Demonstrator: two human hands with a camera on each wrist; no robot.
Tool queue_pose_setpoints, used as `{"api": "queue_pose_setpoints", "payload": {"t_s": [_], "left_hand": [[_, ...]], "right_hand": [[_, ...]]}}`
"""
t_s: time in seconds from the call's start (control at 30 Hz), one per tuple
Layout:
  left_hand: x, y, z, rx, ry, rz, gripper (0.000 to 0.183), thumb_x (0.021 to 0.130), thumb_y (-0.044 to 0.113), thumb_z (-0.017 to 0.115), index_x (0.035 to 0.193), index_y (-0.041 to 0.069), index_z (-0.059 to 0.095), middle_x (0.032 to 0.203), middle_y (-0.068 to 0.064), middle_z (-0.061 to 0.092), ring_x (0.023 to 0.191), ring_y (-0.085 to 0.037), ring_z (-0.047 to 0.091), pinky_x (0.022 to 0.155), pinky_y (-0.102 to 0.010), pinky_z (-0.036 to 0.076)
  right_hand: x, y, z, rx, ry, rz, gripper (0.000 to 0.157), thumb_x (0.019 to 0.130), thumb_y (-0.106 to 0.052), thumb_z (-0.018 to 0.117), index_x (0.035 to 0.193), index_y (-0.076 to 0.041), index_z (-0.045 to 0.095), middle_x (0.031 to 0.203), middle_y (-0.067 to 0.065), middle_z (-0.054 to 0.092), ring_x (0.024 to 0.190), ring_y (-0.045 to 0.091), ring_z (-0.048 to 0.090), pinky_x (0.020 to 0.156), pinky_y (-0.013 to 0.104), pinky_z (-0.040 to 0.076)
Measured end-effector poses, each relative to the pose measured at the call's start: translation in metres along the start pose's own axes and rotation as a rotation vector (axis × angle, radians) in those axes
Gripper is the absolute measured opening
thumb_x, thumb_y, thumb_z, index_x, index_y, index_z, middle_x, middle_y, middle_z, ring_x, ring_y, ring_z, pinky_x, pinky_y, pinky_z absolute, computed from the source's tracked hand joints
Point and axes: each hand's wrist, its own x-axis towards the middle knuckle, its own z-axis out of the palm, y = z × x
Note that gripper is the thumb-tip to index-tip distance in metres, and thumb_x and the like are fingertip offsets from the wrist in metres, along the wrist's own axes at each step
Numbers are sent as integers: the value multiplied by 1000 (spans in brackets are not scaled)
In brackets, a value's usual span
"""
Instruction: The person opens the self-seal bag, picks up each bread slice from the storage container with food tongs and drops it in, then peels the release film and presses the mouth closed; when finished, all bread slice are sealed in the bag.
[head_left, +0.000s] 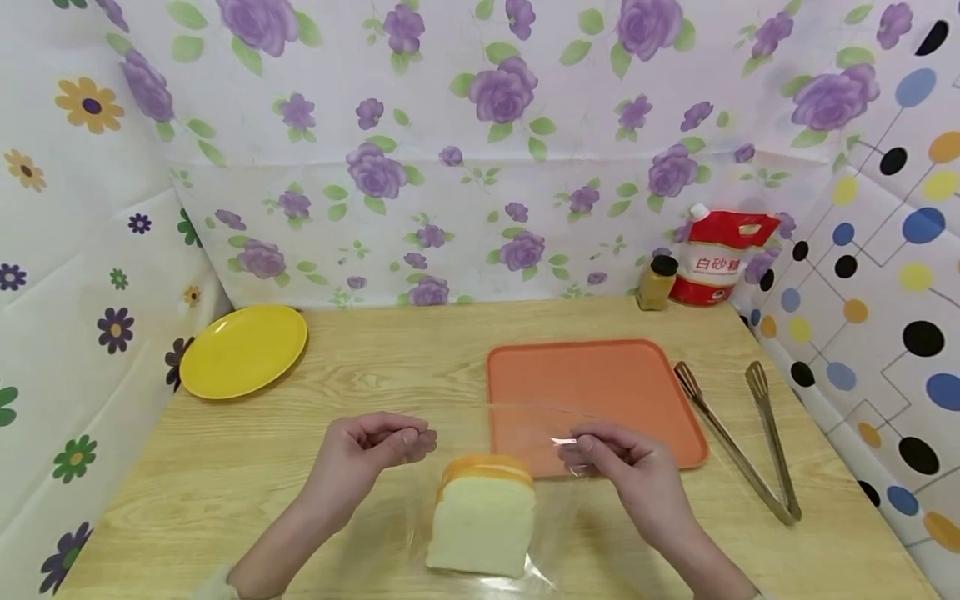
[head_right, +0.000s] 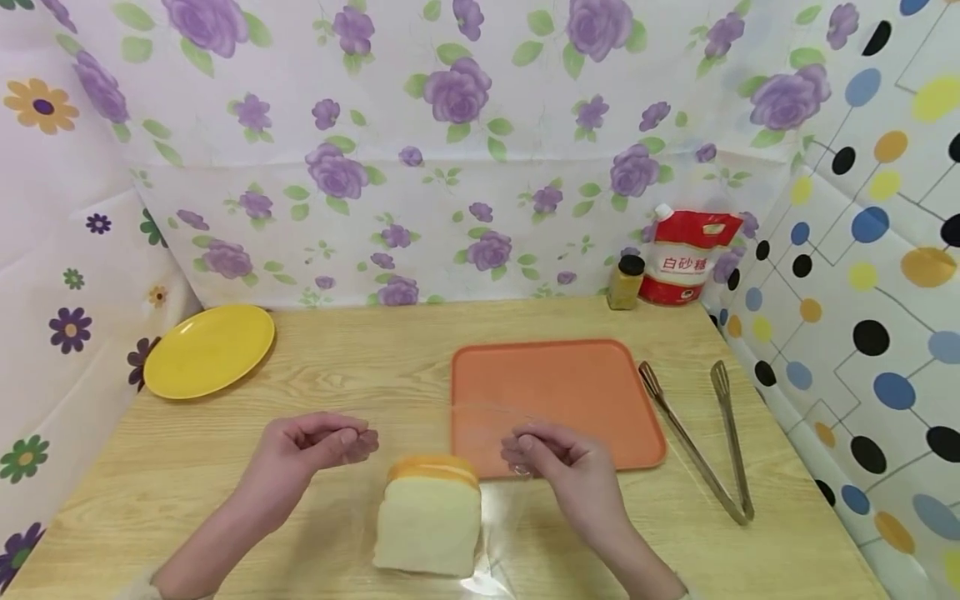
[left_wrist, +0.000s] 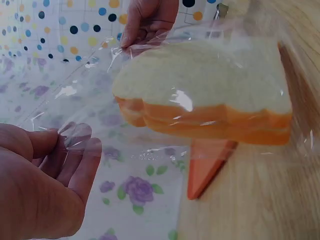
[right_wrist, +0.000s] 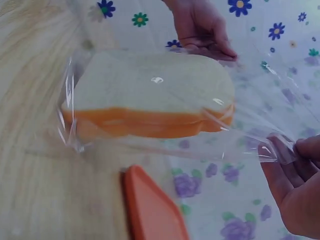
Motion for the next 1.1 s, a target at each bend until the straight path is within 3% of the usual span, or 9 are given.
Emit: {"api": "queue_pose_setpoints", "payload": {"t_s": [0.17, 0.33, 0.47, 0.63, 0.83, 1.1], "left_hand": [[-10, 22, 8, 63, 21, 130, 17, 94, 2, 67, 106, -9, 71, 98, -12, 75, 93, -28, 73, 84, -38, 56], [-10, 47, 18, 111, 76, 397, 17, 91, -10, 65, 103, -3, 74, 95, -10, 76, 90, -21, 73, 82, -33, 57], [1, 60, 23, 141, 108, 527, 19, 90, -13, 65, 103, -4, 75, 94, -10, 76, 88, -20, 73, 80, -31, 57], [5, 62, 24, 98, 113, 509, 16, 90, -14, 64, 102, -8, 73, 93, -12, 75, 88, -21, 74, 81, -35, 57], [1, 55, 22, 64, 117, 423, 14, 92, -10, 64, 102, -7, 73, 92, -13, 75, 85, -24, 74, 81, -39, 56], [-10, 49, 22, 12, 91, 318, 11, 95, -6, 63, 100, -5, 72, 88, -14, 75, 79, -28, 74, 74, -45, 58]], "right_hand": [[0, -30, -5, -11, -32, -72, 20, 99, -3, 61, 114, 7, 69, 102, 17, 74, 90, 30, 73, 79, 43, 57], [9, -58, -8, -74, -18, -293, 17, 97, 8, 59, 110, 11, 69, 98, 16, 74, 88, 28, 73, 82, 38, 57], [25, -69, -7, -3, 5, -434, 16, 94, 15, 57, 105, 15, 69, 97, 19, 74, 89, 28, 73, 81, 38, 57], [35, -74, -8, 19, -4, -466, 15, 94, 16, 57, 104, 17, 68, 96, 21, 73, 86, 28, 73, 82, 41, 57], [32, -75, -12, -57, -25, -341, 14, 96, 8, 60, 105, 14, 69, 96, 16, 74, 85, 27, 73, 79, 41, 57], [20, -72, -16, -15, -58, -201, 14, 98, 2, 60, 104, 11, 69, 90, 15, 75, 77, 24, 74, 70, 43, 59]]}}
